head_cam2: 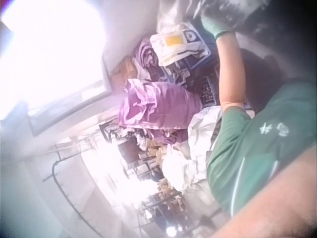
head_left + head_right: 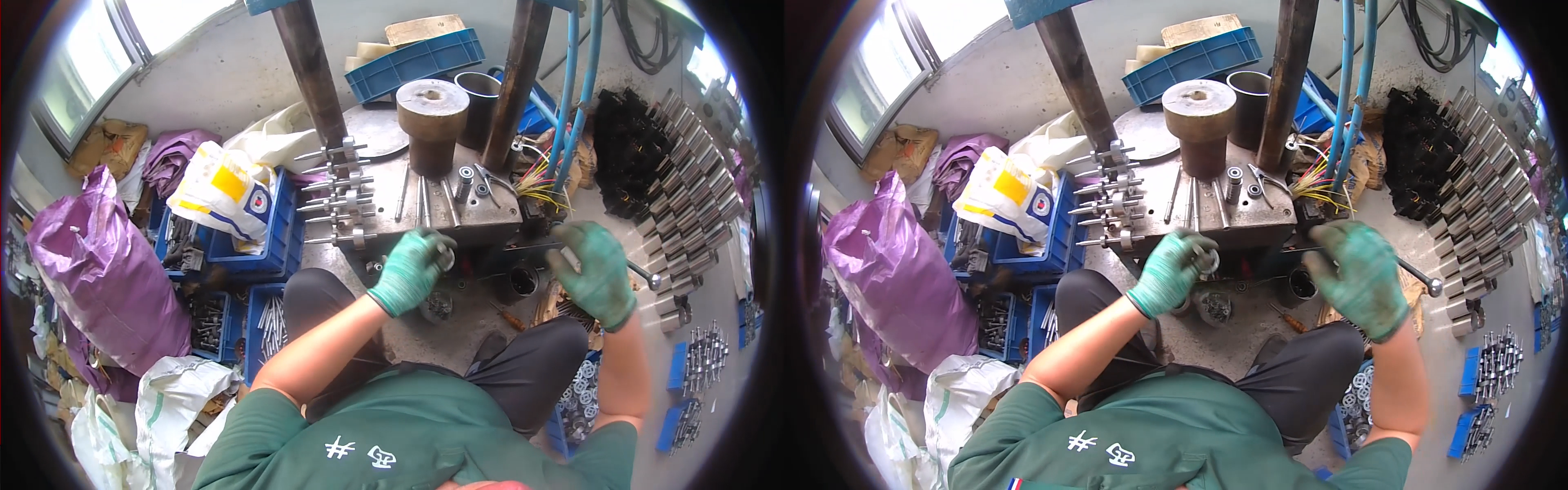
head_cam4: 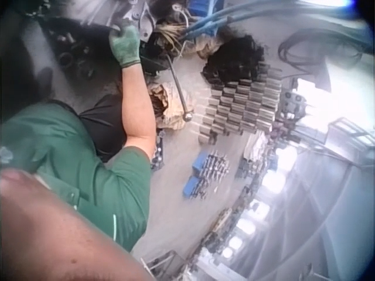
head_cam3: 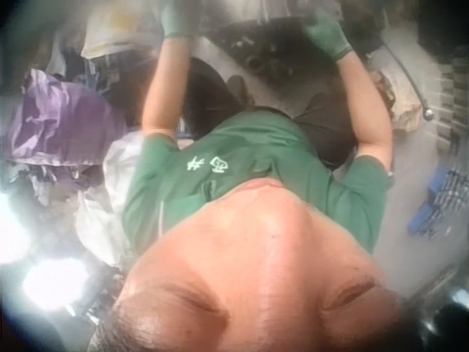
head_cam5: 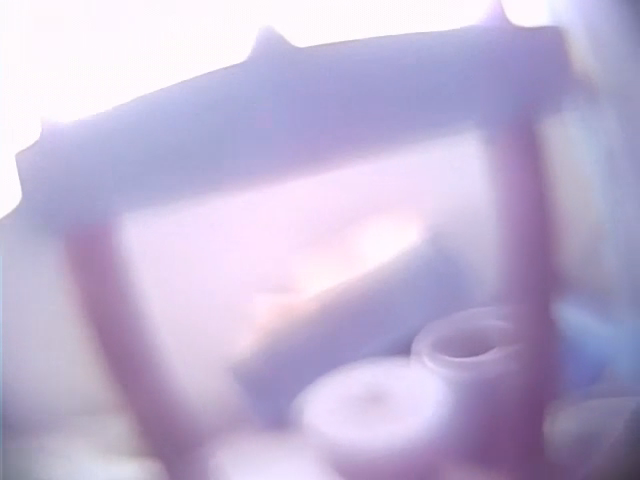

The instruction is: The person uses a press machine and handheld metal tools to assemble small gear-like components. They pick up parts from nearby bins, place them into the machine's fixture, and use a lever and a metal rod to secure and fit the pieces together.

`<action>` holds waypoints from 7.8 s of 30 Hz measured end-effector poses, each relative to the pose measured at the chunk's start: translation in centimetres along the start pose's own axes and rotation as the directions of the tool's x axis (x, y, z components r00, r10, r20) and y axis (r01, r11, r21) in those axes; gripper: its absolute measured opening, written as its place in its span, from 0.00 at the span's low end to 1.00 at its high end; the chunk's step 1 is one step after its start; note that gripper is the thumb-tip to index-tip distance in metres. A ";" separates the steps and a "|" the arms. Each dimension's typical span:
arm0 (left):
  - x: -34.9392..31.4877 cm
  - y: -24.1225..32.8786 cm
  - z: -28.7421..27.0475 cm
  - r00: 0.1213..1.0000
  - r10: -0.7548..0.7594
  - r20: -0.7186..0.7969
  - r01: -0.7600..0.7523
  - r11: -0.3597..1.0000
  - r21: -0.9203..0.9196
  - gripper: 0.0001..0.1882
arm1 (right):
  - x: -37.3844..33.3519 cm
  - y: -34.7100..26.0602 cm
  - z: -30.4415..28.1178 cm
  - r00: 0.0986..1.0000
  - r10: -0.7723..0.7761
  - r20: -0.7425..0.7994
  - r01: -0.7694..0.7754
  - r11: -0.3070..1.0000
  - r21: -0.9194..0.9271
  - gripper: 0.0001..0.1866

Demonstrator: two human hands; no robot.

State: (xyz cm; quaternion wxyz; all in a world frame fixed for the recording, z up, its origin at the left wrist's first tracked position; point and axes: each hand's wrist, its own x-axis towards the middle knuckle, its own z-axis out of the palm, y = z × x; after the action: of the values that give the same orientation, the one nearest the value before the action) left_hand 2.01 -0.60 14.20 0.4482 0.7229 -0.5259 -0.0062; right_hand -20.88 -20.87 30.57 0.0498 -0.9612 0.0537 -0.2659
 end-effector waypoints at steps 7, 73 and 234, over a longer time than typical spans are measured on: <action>6.2 -7.4 -10.2 0.614 -0.773 -0.161 0.218 0.362 -0.906 0.06 | 3.2 3.4 14.7 0.994 0.082 0.072 -0.107 0.854 0.509 0.13; 1.8 -3.0 3.0 0.775 -0.281 0.566 0.594 0.631 -0.500 0.24 | 4.8 3.0 21.6 0.783 0.532 0.323 -0.382 0.000 0.924 0.22; -5.7 -5.6 8.2 0.389 -0.196 0.900 -0.242 0.921 0.305 0.22 | -73.1 5.1 11.2 -0.813 0.504 -0.291 -0.582 -0.704 0.407 0.29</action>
State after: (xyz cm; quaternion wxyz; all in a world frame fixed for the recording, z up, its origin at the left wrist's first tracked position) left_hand -0.23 -1.29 2.95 -0.0709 0.6631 -0.6848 -0.2938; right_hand -77.86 -15.70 -16.62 0.1702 -0.1726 0.9332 -0.2655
